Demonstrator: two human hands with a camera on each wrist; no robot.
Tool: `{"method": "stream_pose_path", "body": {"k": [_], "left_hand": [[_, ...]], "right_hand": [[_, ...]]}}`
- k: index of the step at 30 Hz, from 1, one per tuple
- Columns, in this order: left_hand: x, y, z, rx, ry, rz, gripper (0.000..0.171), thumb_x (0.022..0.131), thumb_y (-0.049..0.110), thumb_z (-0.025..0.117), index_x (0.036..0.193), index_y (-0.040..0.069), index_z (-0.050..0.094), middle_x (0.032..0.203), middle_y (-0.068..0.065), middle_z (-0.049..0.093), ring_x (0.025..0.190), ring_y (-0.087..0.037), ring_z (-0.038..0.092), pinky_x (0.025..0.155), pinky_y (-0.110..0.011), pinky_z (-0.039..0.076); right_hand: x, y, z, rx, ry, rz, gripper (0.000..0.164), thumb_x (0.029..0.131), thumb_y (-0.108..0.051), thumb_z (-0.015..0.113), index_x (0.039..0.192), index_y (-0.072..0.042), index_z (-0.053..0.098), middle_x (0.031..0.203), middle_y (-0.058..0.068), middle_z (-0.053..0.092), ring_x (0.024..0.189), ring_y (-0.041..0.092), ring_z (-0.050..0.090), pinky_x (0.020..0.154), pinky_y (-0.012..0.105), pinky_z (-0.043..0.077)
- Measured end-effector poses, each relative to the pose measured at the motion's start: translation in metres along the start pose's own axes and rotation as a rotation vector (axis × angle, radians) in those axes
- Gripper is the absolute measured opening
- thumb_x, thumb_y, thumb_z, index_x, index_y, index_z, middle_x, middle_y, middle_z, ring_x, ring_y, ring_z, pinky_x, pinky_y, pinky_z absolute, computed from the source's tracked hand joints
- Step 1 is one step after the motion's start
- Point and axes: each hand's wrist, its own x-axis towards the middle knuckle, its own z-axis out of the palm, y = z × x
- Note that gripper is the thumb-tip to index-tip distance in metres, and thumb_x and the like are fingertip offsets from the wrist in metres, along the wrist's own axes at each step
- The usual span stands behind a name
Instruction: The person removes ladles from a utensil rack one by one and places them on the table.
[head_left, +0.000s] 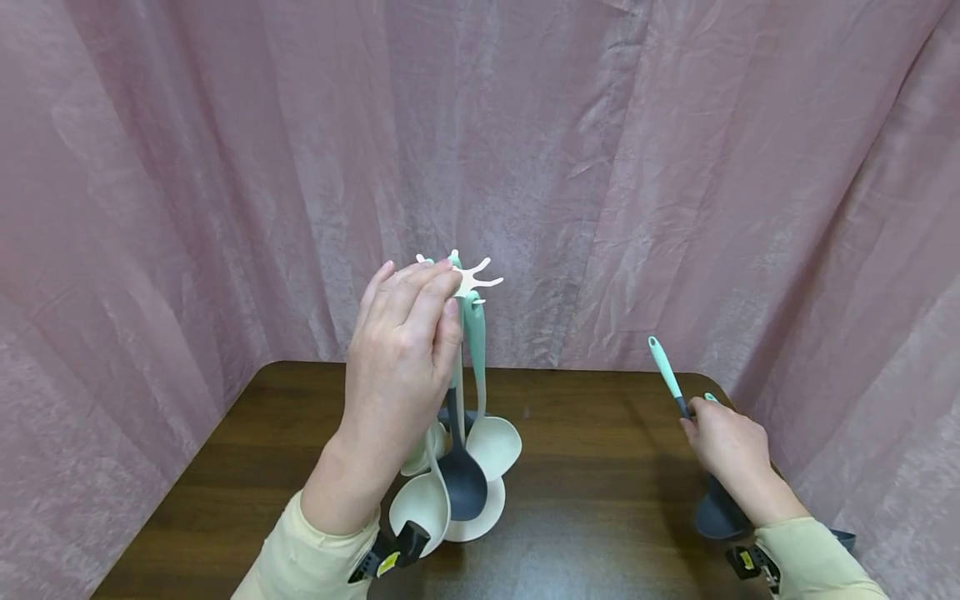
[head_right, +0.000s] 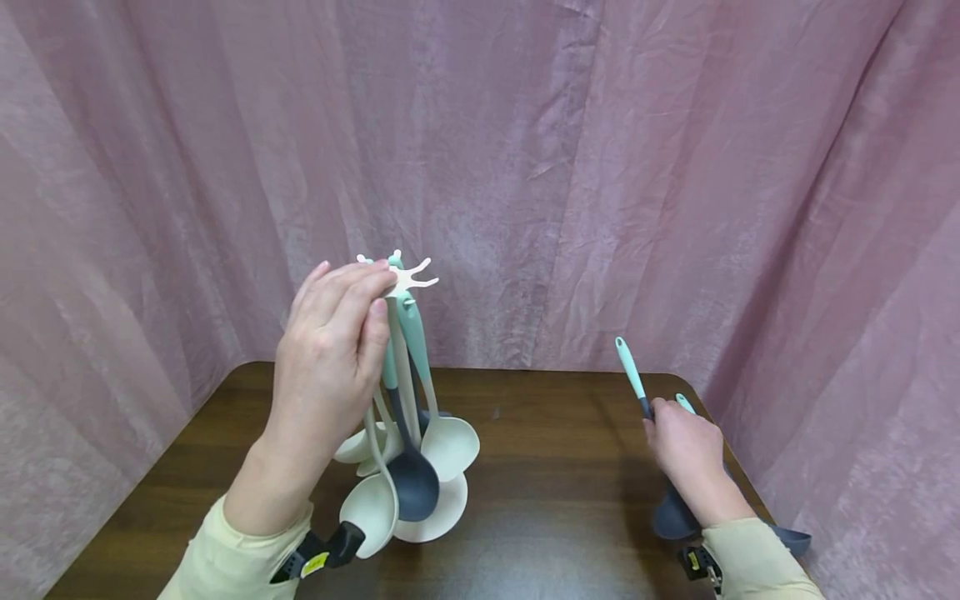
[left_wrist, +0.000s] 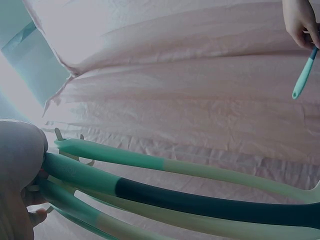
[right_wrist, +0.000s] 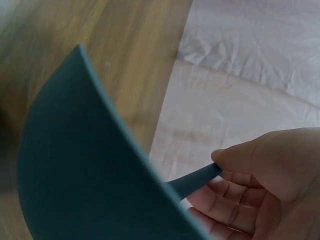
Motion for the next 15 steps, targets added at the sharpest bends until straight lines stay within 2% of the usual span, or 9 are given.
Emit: {"method": "stream_pose_path", "body": {"k": [7,15], "left_hand": [[0.0,0.0,0.0,-0.007,0.005,0.004,0.031,0.113,0.01,0.052,0.13,-0.001,0.075,0.136,-0.016,0.075,0.132,-0.036,0.067,0.128,-0.052,0.036],[0.0,0.0,0.0,-0.002,0.006,0.011,0.031,0.114,0.011,0.052,0.13,-0.001,0.075,0.136,-0.015,0.075,0.132,-0.037,0.067,0.129,-0.051,0.035]], "right_hand": [[0.005,0.019,0.002,-0.009,-0.004,0.012,0.016,0.098,-0.011,0.077,0.088,-0.008,0.065,0.075,0.009,0.066,0.062,0.038,0.064,0.052,0.062,0.05],[0.004,0.034,0.004,-0.039,-0.02,0.02,0.02,0.096,-0.009,0.076,0.081,-0.008,0.063,0.073,0.013,0.067,0.062,0.044,0.064,0.052,0.064,0.051]]}}
